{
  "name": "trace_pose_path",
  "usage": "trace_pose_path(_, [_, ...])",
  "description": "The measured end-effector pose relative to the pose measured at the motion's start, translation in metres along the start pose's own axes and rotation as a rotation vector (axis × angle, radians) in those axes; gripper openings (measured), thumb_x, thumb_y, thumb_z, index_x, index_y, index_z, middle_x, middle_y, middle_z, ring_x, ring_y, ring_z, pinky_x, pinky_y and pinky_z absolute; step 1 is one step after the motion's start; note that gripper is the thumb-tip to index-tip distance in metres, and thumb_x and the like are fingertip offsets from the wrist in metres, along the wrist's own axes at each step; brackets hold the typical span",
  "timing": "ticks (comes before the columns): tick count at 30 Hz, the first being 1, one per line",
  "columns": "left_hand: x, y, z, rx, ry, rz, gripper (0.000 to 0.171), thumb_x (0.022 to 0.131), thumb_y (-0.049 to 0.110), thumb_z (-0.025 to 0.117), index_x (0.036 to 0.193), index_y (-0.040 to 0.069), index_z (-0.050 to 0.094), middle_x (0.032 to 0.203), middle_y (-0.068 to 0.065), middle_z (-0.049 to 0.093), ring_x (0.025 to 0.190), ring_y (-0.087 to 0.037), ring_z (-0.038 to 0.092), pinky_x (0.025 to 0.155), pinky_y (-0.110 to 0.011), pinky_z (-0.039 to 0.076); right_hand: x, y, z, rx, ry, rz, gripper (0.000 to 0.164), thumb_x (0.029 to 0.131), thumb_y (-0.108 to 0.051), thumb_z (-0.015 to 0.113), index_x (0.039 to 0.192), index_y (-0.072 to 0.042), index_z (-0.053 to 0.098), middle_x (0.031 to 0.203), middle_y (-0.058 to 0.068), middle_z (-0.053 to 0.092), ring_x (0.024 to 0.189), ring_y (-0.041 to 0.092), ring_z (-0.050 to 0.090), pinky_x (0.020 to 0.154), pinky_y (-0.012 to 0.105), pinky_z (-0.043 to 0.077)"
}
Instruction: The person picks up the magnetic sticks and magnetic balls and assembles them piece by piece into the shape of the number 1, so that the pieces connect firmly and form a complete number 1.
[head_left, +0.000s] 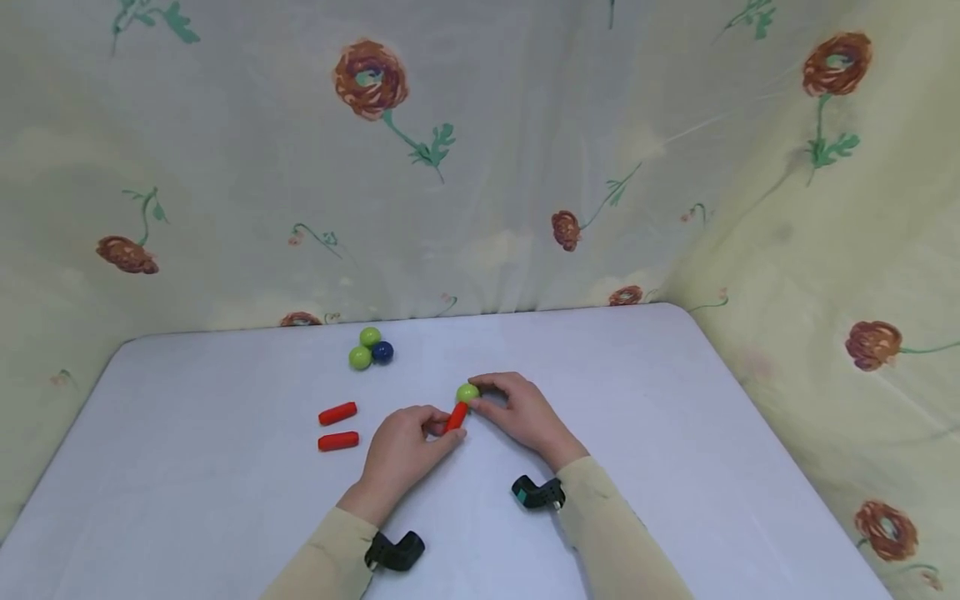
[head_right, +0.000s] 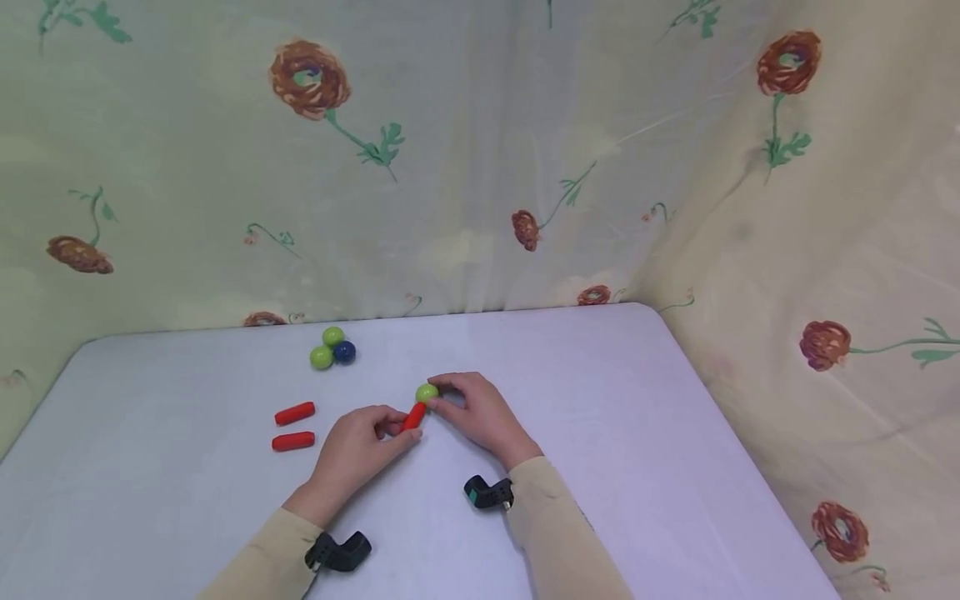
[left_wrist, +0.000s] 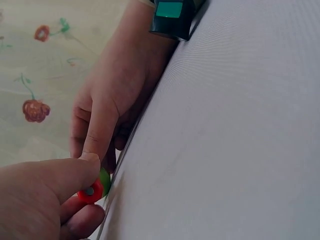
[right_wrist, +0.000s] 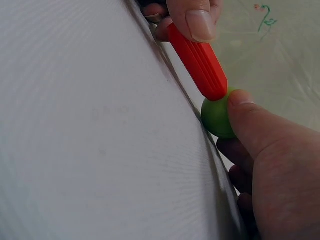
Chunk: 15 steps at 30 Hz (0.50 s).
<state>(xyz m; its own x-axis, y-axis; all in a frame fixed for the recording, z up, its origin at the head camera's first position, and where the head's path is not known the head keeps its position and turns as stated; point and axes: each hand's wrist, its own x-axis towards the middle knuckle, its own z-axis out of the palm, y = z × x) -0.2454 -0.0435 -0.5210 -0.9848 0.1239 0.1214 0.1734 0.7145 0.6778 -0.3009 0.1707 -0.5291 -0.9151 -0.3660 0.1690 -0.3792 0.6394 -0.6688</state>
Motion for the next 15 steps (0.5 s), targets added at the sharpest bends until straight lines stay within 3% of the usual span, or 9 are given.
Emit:
trace_pose_path(7, [0.0, 0.007, -0.01, 0.001, -0.071, -0.069, 0.042, 0.081, 0.052, 0.077, 0.108, 0.019, 0.072, 0.086, 0.01, 0.064, 0.08, -0.012, 0.057, 0.071, -0.033, 0.049, 0.001, 0.003, 0.002, 0.014, 0.007, -0.014, 0.039, 0.093, -0.045, 0.066, 0.128, -0.026, 0.067, 0.124, -0.012, 0.063, 0.12, 0.014, 0.055, 0.101, 0.041, 0.043])
trace_pose_path(11, [0.002, 0.01, -0.025, 0.006, -0.114, -0.147, 0.048, 0.081, 0.051, 0.077, 0.118, 0.02, 0.069, 0.093, 0.009, 0.065, 0.084, -0.014, 0.058, 0.072, -0.032, 0.051, 0.0, 0.002, 0.003, 0.013, -0.01, 0.012, 0.041, 0.093, -0.047, 0.066, 0.129, -0.028, 0.066, 0.124, -0.013, 0.062, 0.119, 0.013, 0.054, 0.1, 0.04, 0.044])
trace_pose_path(15, [0.007, 0.013, -0.045, -0.036, -0.104, -0.189, 0.046, 0.083, 0.045, 0.078, 0.121, 0.021, 0.067, 0.099, 0.006, 0.066, 0.088, -0.016, 0.058, 0.07, -0.031, 0.052, -0.001, 0.001, 0.002, -0.001, -0.006, 0.052, 0.041, 0.092, -0.049, 0.066, 0.129, -0.031, 0.065, 0.123, -0.015, 0.061, 0.118, 0.011, 0.054, 0.099, 0.039, 0.045])
